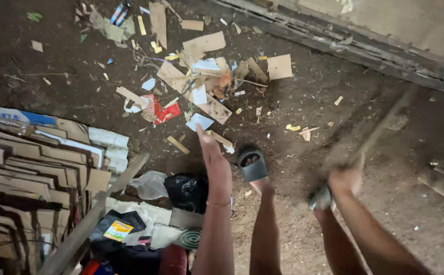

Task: The person sweeps a cluttered dirt floor using a traditional straw broom, gathering scattered debris such as paper, wood scraps, and plastic into a central pile. They occasionally pause to move a potted plant or adjust their position while continuing to sweep around rows of seedling bags.

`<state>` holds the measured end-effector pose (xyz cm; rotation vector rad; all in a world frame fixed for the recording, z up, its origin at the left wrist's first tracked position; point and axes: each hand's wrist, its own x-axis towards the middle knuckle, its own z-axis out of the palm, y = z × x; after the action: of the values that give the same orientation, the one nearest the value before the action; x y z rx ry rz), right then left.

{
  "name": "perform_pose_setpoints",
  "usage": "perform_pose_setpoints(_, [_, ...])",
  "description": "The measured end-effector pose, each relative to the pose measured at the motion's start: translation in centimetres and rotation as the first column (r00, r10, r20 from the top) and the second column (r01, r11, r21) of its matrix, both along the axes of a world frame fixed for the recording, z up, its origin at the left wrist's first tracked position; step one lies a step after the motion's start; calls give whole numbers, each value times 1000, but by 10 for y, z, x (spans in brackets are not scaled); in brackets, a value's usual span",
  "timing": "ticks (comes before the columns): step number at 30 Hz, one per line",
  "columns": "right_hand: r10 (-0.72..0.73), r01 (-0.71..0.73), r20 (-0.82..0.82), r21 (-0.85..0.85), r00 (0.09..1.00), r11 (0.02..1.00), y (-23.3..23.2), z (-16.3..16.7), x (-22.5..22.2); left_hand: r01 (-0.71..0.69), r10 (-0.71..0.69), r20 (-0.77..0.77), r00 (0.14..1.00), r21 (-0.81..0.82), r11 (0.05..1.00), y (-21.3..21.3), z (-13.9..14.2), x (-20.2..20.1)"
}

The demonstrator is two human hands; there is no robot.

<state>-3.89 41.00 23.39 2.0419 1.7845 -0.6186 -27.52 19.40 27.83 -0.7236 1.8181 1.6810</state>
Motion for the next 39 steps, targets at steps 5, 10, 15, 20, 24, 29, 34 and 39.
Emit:
perform_pose_setpoints(5, [229, -299, -275, -246, 934, 922, -73, -105, -156, -84, 66, -126, 990, -145, 986, -29, -34, 5])
perform_pose_setpoints(10, [385, -683, -679, -238, 625, 690, -212, -83, -321, -569, 539, -187, 821, -210, 795, -59, -22, 0])
perform_pose_setpoints(15, [202, -561, -921, -21, 332, 827, -234, 38, -332, -670, 710, 87, 699, -266, 693, -67, 1, 9])
perform_pose_setpoints(20, [227, -510, -899, 5, 375, 860, -156, 56, -238, 45, -426, -301, 853, -771, 635, -22, 10, 107])
perform_pose_setpoints(24, [238, -483, -469, -517, 851, 707, -91, 30, -113, 197, -261, -210, 942, -282, 939, 49, 23, 223])
perform_pose_setpoints(29, [449, -566, -388, -275, 805, 777, 14, 21, 66, 742, -697, -391, 602, -49, 669, 75, 28, 290])
perform_pose_setpoints(34, [-27, 8, -36, -451, 999, 892, 125, 35, 214, 790, -784, 93, 613, -63, 610, 102, 8, 289])
perform_pose_setpoints(39, [59, -83, -120, -205, 991, 975, 243, -2, 233, 595, -622, -213, 753, -181, 783, 192, -6, 280])
